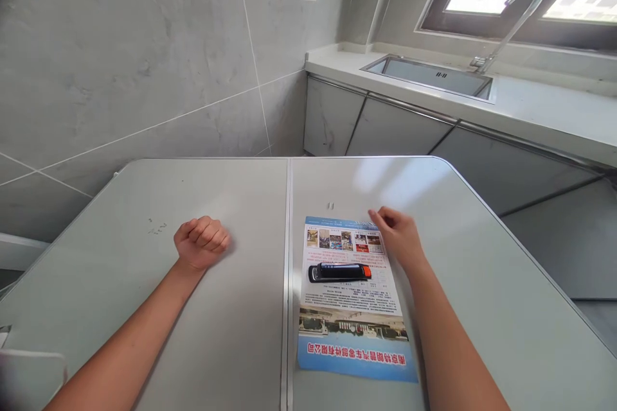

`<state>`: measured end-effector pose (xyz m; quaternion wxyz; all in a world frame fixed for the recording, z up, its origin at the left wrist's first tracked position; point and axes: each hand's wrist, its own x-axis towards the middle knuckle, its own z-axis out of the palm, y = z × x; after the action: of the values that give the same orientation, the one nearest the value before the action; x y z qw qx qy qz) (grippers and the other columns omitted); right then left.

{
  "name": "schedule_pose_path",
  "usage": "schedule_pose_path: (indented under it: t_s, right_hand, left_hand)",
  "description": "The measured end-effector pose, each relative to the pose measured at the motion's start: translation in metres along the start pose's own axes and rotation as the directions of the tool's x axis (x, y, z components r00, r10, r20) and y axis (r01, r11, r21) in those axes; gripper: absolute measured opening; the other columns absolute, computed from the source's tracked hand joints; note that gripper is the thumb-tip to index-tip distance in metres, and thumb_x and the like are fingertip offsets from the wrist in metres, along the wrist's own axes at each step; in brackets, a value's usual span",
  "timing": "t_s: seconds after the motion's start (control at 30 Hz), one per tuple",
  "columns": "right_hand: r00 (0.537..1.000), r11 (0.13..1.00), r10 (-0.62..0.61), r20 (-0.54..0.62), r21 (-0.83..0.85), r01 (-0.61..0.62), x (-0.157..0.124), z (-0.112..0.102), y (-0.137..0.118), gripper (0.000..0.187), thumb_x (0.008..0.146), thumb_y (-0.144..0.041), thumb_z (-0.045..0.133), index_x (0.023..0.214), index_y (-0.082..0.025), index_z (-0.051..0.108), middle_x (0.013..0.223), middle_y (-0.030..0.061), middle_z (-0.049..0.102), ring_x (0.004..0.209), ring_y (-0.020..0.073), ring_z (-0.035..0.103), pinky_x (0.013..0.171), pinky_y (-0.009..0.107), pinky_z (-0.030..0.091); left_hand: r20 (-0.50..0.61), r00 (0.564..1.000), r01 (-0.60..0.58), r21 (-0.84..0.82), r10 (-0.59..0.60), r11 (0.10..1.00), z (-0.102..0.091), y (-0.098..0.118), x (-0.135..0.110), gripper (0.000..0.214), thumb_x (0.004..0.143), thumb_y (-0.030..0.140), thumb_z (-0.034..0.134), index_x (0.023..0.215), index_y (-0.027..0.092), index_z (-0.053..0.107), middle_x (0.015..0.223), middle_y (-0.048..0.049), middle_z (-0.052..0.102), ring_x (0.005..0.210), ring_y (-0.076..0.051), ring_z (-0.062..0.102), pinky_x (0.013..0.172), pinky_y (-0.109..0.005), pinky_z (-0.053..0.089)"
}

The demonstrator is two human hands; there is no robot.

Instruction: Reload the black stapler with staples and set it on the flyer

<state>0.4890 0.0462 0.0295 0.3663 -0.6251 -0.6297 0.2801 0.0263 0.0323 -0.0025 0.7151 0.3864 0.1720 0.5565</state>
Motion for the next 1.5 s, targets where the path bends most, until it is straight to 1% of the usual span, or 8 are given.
schedule_pose_path:
  t_s: [0.07,0.2,0.8,0.9,0.93,1.0,1.07,1.5]
  right_hand:
    - [0.956,0.991,0.100,-0.276,-0.060,-0.121,0.005,0.002,0.019,0.048,0.087,-0.054,0.062,0.059,-0.022,0.041,0.056,-0.0048,0.032,0.056,0.0133,0.030,0.054,0.030,0.027]
    - [0.885,0.979,0.194,-0.423,0.024,-0.203,0.011,0.003,0.041,0.046,0.084,-0.052,0.062,0.058,-0.023,0.037,0.056,-0.0056,0.026,0.055,0.0127,0.025,0.051,0.030,0.024]
    - [0.937,0.984,0.004,-0.350,-0.163,-0.066,0.008,0.003,0.029,0.042,0.087,-0.046,0.062,0.057,-0.021,0.047,0.055,-0.0042,0.036,0.056,0.0131,0.034,0.059,0.030,0.032]
    - [0.980,0.977,-0.181,-0.085,-0.130,0.169,-0.002,-0.005,0.003,0.040,0.091,-0.054,0.058,0.068,-0.021,0.060,0.068,0.0027,0.057,0.066,0.0188,0.051,0.069,0.033,0.044]
    - [0.957,0.962,-0.257,0.132,-0.060,0.267,-0.005,-0.007,-0.008,0.040,0.091,-0.057,0.057,0.078,-0.021,0.067,0.081,0.0066,0.066,0.077,0.0226,0.059,0.077,0.035,0.048]
    - [0.765,0.921,-0.367,0.530,0.091,0.378,-0.013,-0.006,-0.030,0.046,0.089,-0.060,0.061,0.113,-0.023,0.073,0.116,0.0119,0.069,0.108,0.0299,0.062,0.096,0.041,0.050]
    - [0.603,0.898,-0.364,0.710,0.098,0.428,-0.019,0.002,-0.047,0.059,0.085,-0.055,0.070,0.136,-0.026,0.065,0.137,0.0119,0.062,0.127,0.0331,0.055,0.107,0.046,0.045]
    - [0.282,0.805,-0.540,0.793,0.389,0.448,-0.023,0.037,-0.062,0.043,0.080,-0.011,0.069,0.119,-0.025,0.076,0.115,0.0055,0.076,0.114,0.0236,0.066,0.106,0.042,0.049]
  left_hand:
    - [0.008,1.000,-0.006,-0.006,0.006,1.000,0.001,0.000,0.001,0.069,0.092,0.053,0.052,0.053,0.021,0.004,0.049,0.0076,-0.015,0.039,-0.009,-0.006,0.040,-0.032,0.007]
    - [0.012,1.000,0.009,0.008,-0.009,1.000,0.002,0.001,0.002,0.069,0.093,0.054,0.051,0.053,0.021,0.005,0.048,0.0076,-0.013,0.039,-0.009,-0.004,0.040,-0.031,0.009]
    - [-0.043,0.999,-0.021,0.030,0.023,0.999,0.005,0.002,0.004,0.068,0.096,0.054,0.047,0.053,0.021,0.006,0.049,0.0069,-0.011,0.041,-0.011,-0.004,0.041,-0.031,0.013]
    - [-0.038,0.999,-0.016,0.013,0.017,1.000,0.008,0.001,0.005,0.066,0.095,0.050,0.048,0.055,0.020,0.005,0.050,0.0069,-0.010,0.043,-0.010,-0.004,0.042,-0.031,0.012]
    - [-0.042,0.999,-0.007,0.011,0.008,1.000,0.009,0.001,0.005,0.065,0.094,0.048,0.050,0.055,0.020,0.005,0.050,0.0069,-0.009,0.043,-0.010,-0.004,0.042,-0.031,0.011]
    - [-0.064,0.998,0.029,0.019,-0.027,0.999,0.011,0.000,0.005,0.065,0.091,0.046,0.053,0.056,0.020,0.005,0.051,0.0068,-0.007,0.045,-0.010,-0.003,0.043,-0.032,0.010]
    - [-0.076,0.995,0.063,0.031,-0.061,0.998,0.014,0.000,0.005,0.065,0.088,0.046,0.056,0.056,0.021,0.005,0.050,0.0068,-0.006,0.045,-0.010,-0.003,0.044,-0.032,0.009]
    - [-0.077,0.991,0.130,0.321,-0.111,0.938,0.029,-0.006,0.006,0.065,0.094,0.052,0.056,0.057,0.022,0.012,0.053,0.0064,0.006,0.045,-0.010,0.015,0.049,-0.029,0.025]
